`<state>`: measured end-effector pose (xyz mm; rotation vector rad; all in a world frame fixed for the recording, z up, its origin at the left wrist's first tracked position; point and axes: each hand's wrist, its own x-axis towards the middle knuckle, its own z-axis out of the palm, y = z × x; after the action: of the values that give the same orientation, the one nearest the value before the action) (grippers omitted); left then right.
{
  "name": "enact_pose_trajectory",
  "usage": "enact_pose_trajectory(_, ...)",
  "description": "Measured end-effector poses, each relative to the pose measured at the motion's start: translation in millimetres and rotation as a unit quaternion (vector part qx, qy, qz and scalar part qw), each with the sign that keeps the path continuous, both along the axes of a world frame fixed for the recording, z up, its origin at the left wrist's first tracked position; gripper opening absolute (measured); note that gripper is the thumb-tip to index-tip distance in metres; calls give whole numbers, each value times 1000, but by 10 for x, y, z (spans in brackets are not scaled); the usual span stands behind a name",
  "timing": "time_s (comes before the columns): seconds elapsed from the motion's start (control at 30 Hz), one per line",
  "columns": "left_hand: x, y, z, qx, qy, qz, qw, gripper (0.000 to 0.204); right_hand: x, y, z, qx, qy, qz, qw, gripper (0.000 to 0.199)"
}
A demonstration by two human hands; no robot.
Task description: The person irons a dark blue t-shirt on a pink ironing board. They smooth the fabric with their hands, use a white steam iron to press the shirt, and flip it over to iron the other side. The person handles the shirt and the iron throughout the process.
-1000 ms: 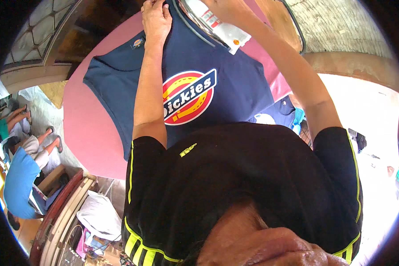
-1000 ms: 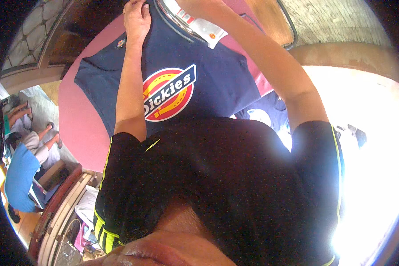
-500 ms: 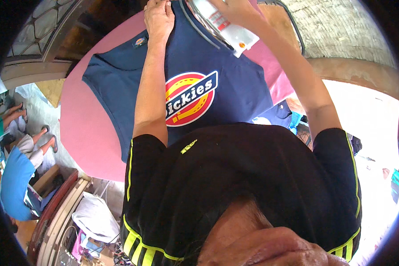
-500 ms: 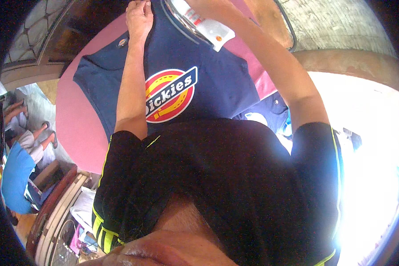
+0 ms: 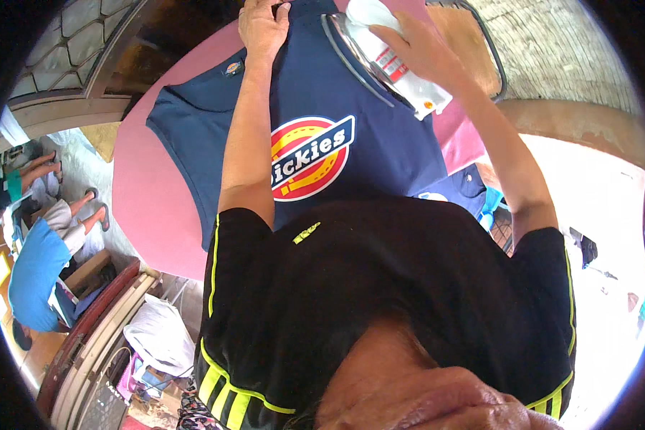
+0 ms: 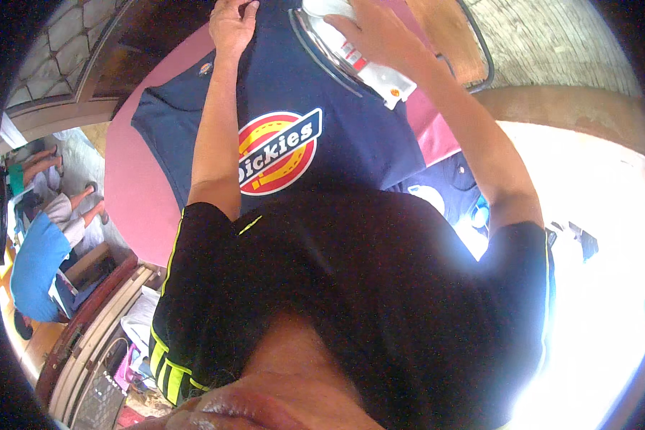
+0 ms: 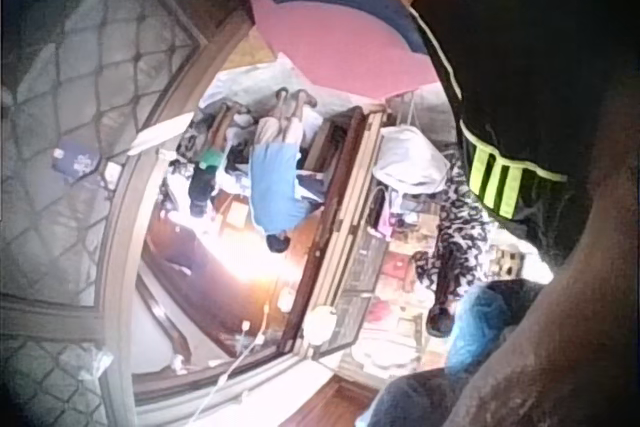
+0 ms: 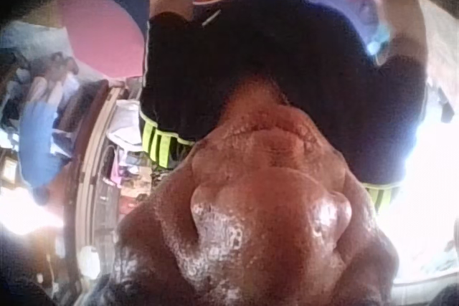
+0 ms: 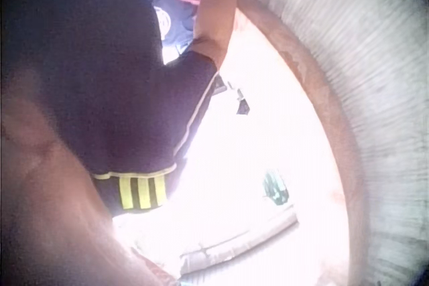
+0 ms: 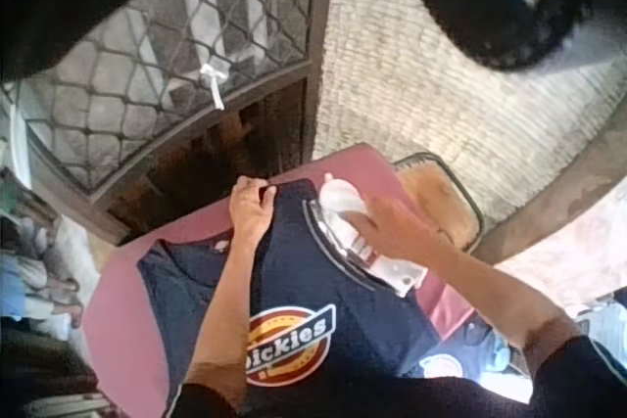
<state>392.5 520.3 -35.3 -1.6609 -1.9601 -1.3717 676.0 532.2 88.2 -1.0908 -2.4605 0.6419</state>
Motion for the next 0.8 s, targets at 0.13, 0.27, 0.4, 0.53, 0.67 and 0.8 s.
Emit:
enact_pose_trajectory(0.13,60,-9,37,-6,-8,20,1000,13,-187,102,16,62,60,-4,996,38)
enact_pose_trajectory(0.27,3,11,58,2,-5,-6,1000,11,-496,242,244,-137,-42,-57,988,45)
enact_pose_trajectory(0.4,-200,12,238,-136,-70,-58,987,12,-429,249,184,-9,2,51,999,42)
enact_pose_trajectory(0.53,-469,177,127,-161,-95,-130,974,14,-270,184,205,58,-147,76,985,41)
enact_pose_trajectory(0.67,-545,183,315,-277,-255,-193,906,24,-536,375,74,39,-18,129,991,43)
enact_pose_trajectory(0.8,-829,-789,773,-124,25,-112,986,32,-933,457,199,-43,-21,130,990,42)
